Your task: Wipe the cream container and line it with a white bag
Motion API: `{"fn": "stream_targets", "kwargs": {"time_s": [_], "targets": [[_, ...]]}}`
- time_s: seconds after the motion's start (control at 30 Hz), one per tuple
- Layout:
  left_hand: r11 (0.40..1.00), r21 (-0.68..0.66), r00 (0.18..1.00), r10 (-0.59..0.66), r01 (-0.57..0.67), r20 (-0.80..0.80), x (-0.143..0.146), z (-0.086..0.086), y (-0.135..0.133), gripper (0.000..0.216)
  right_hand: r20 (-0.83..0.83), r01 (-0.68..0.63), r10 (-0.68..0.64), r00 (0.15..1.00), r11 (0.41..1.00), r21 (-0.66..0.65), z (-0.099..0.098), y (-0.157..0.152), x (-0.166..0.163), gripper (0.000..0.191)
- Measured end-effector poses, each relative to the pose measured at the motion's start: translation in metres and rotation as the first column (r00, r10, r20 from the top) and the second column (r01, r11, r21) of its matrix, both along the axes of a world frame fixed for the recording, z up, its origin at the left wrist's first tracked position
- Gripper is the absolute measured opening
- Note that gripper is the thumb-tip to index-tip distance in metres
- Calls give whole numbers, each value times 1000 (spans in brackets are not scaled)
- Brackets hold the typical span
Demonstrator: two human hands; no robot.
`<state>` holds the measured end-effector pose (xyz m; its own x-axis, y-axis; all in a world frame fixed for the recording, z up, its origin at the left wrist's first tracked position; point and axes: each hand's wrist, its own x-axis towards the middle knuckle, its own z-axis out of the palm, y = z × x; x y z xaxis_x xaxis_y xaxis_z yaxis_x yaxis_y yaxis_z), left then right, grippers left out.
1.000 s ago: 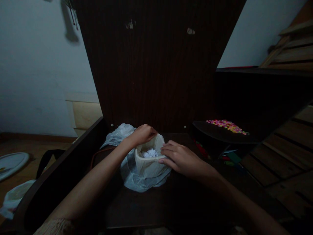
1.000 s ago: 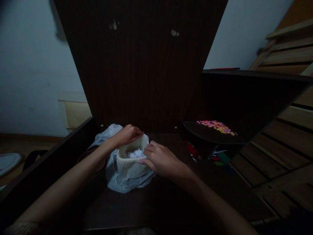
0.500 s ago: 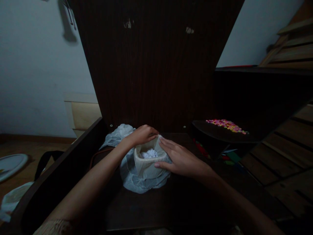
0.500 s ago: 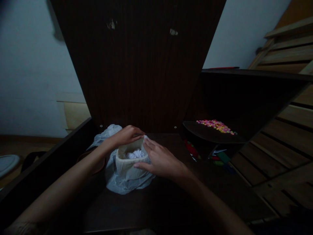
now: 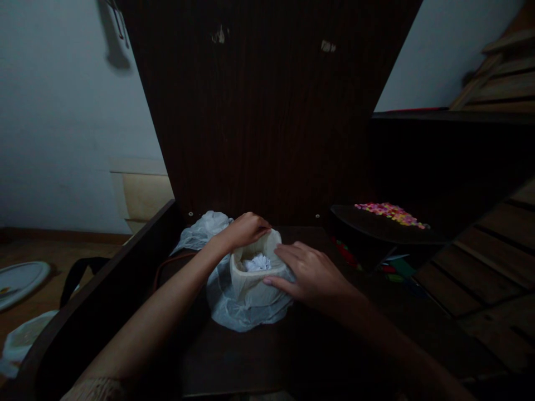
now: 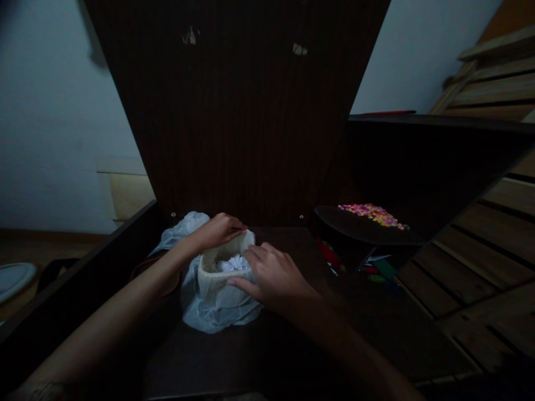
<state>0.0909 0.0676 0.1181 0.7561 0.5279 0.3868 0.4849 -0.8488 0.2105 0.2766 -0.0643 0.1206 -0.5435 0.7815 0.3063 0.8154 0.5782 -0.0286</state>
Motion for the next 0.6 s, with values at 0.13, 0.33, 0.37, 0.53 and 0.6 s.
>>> {"fn": "stream_targets", "kwargs": {"time_s": [0.13, 0.33, 0.37, 0.53, 0.6], "targets": [[1000, -2, 1000, -11, 11, -6, 0, 1, -1, 21, -12, -41, 41, 999, 999, 7, 0, 13, 6, 96], [1000, 0, 1000, 5, -5, 17, 0, 0, -2, 20, 2, 13, -13, 1000, 1000, -29, -12, 15, 4, 98], [1000, -1, 1000, 6, -6, 18, 0, 0, -2, 19, 32, 22, -23, 999, 1000, 7, -14, 13, 2, 96], [1000, -5, 999, 18, -17, 27, 1, -2, -1, 20, 145, 92, -109, 983, 989, 119, -25, 3, -6, 84], [1000, -7, 999, 20, -20, 26, 1, -2, -1, 20, 154, 127, -149, 977, 982, 142, -27, 0, -7, 80]]}}
